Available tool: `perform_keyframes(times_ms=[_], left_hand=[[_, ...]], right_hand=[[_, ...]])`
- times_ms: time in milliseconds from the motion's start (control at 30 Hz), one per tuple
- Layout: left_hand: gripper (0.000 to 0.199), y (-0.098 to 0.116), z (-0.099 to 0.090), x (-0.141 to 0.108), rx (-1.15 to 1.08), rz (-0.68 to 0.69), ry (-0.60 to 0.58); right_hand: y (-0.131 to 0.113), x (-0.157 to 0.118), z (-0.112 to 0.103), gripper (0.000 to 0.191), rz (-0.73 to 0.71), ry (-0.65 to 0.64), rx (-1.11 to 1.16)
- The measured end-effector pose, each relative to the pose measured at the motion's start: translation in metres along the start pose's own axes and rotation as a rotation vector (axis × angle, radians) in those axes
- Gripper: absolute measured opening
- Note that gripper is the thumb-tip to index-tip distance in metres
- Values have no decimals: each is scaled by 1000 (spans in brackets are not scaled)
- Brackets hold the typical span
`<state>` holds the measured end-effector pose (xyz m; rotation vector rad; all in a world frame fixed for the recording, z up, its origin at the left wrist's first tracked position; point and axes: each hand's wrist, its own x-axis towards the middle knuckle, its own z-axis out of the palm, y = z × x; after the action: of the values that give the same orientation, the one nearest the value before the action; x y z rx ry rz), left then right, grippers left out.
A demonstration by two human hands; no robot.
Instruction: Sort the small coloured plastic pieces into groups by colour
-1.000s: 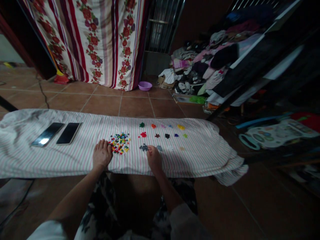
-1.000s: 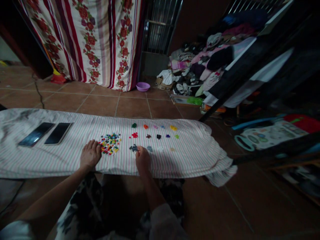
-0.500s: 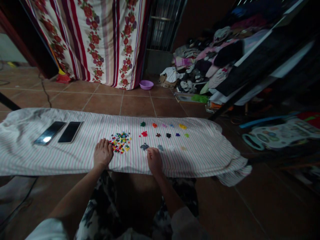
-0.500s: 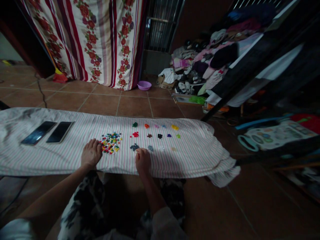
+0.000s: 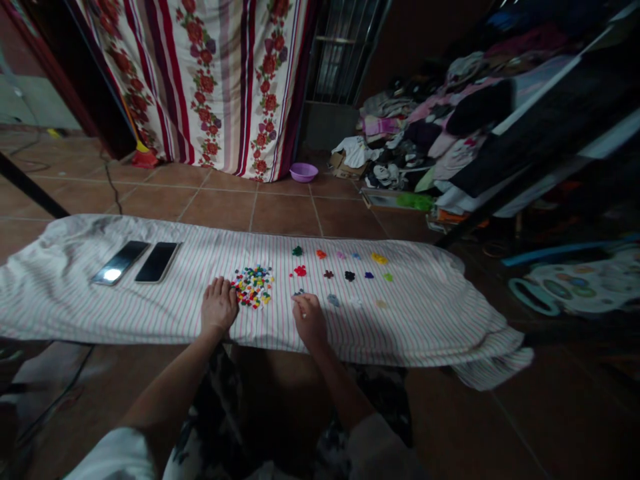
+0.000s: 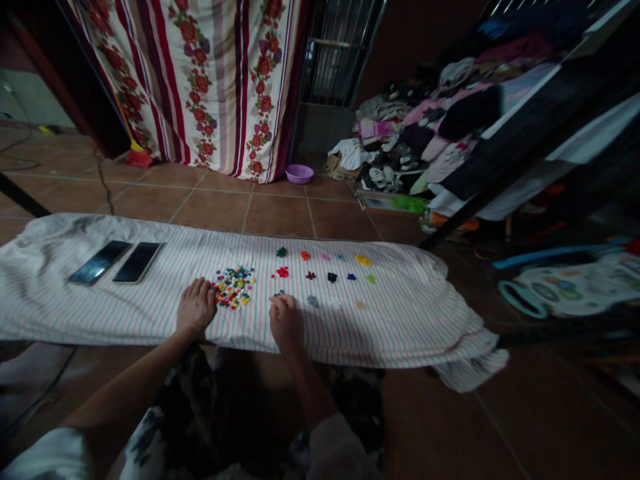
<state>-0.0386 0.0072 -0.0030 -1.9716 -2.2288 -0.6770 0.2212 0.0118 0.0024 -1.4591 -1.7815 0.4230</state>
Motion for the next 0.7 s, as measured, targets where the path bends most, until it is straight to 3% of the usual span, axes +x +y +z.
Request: perform_keyframes(times_ms=[367, 700], left_hand=[[50, 1, 3, 1, 12, -11, 24], [48, 4, 4, 0, 11, -14, 39]], right_hand=[[-71, 76, 50, 28, -142, -237, -94], [-92, 114, 89, 29, -179, -391, -229]])
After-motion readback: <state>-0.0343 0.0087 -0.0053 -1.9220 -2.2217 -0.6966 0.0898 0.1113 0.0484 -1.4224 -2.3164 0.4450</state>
